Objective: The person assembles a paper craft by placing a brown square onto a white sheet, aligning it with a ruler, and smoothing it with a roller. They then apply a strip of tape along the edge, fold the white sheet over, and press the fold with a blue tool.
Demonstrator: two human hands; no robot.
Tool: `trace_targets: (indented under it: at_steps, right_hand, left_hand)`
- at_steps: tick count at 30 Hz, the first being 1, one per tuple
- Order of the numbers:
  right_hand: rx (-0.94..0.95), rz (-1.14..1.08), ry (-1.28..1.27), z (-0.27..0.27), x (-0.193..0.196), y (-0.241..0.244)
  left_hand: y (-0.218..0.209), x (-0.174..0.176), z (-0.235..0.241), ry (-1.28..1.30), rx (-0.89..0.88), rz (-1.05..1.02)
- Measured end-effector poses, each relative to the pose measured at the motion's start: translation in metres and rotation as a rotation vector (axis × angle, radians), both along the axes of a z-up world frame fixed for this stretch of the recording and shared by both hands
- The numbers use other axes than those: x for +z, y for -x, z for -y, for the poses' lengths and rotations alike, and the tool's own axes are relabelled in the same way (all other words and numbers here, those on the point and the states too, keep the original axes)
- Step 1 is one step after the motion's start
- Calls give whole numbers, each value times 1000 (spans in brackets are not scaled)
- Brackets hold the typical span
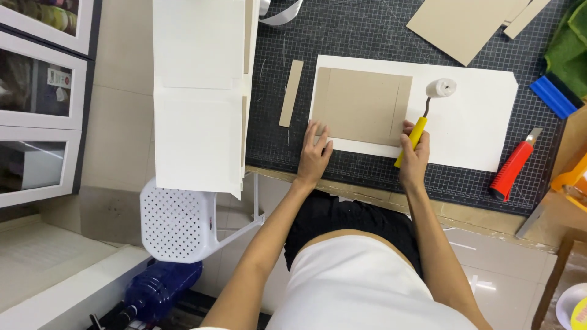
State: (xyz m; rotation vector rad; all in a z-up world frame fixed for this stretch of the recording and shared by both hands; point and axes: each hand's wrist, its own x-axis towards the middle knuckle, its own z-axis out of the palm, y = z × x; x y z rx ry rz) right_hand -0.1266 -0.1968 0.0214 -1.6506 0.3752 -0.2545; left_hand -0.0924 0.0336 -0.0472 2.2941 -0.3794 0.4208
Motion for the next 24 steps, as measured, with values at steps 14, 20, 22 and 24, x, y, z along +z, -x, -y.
trace_targets:
  at_steps: [14, 20, 22, 24]
  right_hand:
    - [46, -2, -10, 7, -6, 2]
    - [56, -19, 8, 6, 2, 1]
    - [58, -29, 22, 6, 2, 2]
    - [59, -36, 39, 5, 4, 2]
  left_hand:
    - [0, -7, 0, 3, -1, 5]
    - [1, -6, 0, -19, -3, -1]
    - [2, -4, 0, -31, -3, -4]
    - [1, -1, 1, -42, -5, -4]
